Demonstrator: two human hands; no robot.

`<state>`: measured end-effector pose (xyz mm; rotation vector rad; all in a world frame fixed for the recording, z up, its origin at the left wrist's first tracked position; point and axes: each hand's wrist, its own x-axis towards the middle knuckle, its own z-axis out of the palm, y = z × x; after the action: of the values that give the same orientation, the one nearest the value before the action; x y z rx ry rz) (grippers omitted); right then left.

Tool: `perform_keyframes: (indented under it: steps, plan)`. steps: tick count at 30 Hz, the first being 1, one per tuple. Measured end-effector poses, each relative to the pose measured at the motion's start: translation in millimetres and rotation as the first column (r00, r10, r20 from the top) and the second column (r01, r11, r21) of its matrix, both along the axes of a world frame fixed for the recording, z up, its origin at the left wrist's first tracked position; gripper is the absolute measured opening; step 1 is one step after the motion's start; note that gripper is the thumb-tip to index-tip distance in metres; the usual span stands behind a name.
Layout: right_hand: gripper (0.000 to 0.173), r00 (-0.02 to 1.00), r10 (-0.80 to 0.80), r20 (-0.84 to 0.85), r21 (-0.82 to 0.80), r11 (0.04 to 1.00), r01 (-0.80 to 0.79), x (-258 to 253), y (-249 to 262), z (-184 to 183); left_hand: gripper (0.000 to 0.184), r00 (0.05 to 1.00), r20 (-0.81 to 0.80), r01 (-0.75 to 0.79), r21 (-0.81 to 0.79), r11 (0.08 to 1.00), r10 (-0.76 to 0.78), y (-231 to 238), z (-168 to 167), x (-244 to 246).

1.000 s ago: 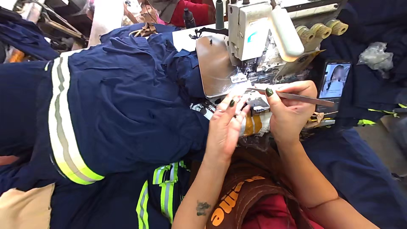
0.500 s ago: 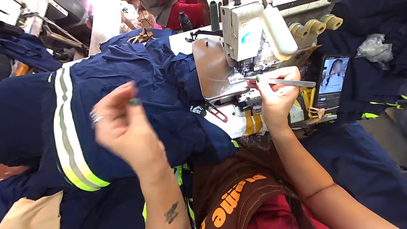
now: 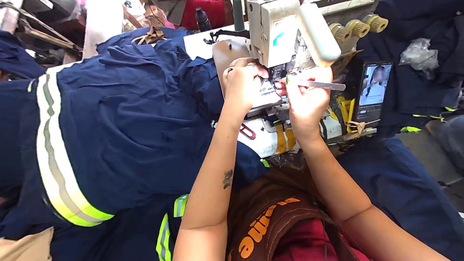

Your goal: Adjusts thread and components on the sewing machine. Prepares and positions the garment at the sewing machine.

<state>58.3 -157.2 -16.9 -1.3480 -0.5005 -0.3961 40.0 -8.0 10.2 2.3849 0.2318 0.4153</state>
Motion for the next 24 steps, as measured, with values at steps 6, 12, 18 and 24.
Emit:
perform_keyframes:
  steps: [6,12,18,24]
  plan:
    - [0.021,1.000,-0.007,0.009,-0.022,1.000,0.007,-0.8,-0.6,-1.2,0.022,0.999,0.041,0.026,-0.002,1.000,-0.026,2.8,-6.2,0.0]
    - [0.021,1.000,-0.024,0.005,-0.036,0.999,0.025,-2.5,0.0,-1.6,0.021,0.998,0.056,0.022,0.007,1.000,-0.022,3.0,-8.6,0.2]
    - [0.019,0.998,-0.058,0.037,-0.080,0.995,0.060,-2.7,0.3,-1.7,0.020,0.998,0.056,0.017,0.010,1.000,-0.018,2.5,-8.6,0.2]
    - [0.017,0.996,-0.064,0.055,-0.105,0.992,0.070,-1.1,0.4,-3.9,0.021,0.999,0.044,0.023,0.018,1.000,-0.024,2.6,-7.2,-0.2]
